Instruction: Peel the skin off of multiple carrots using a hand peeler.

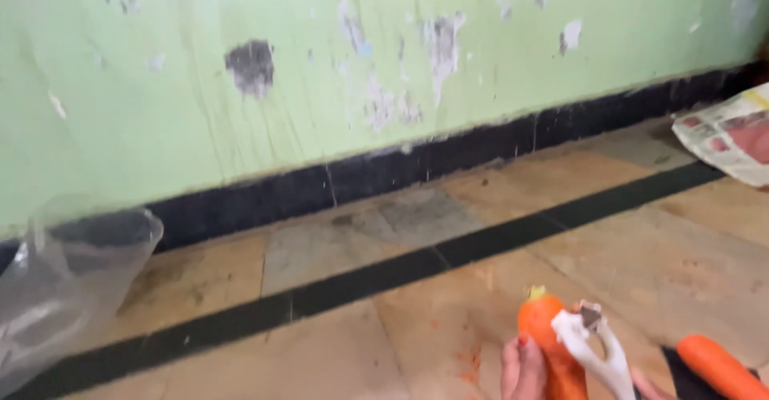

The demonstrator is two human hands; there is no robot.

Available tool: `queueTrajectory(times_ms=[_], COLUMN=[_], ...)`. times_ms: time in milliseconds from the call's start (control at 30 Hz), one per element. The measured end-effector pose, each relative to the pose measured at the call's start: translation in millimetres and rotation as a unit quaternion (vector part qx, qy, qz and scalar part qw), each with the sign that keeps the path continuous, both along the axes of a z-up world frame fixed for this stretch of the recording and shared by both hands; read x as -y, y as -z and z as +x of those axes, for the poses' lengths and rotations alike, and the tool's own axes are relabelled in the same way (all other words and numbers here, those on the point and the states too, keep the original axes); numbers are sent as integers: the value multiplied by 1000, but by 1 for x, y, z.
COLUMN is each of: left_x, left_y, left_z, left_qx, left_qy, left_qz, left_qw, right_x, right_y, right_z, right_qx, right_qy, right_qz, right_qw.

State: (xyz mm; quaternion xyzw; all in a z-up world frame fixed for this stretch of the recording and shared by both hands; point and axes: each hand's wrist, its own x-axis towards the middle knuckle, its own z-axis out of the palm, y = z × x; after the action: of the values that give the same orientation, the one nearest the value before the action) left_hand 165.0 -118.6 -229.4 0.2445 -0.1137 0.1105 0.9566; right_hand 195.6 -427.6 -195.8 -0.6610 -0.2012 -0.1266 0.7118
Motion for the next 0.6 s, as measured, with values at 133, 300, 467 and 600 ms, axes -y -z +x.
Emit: queueTrajectory(times_ms=[133,300,467,600], left_x=[-21,-32,-81,-102], left_y=[-181,-199,-257,-290], left_z=[-68,-86,-135,-163], left_qx=[-55,-72,-93,-60], left_qy=[-44,-83,-181,-36], left_qz=[-30,36,79,-156], left_qw=[997,993,976,985], right_x=[22,1,-37,-72], right_y=[8,-23,0,-9], right_z=[-9,-20,-60,-27], right_qx=[-12,-3,-2,2], right_qy=[19,47,73,84], right_qz=[-17,-28,-40,-55], right_qw=[1000,999,997,995])
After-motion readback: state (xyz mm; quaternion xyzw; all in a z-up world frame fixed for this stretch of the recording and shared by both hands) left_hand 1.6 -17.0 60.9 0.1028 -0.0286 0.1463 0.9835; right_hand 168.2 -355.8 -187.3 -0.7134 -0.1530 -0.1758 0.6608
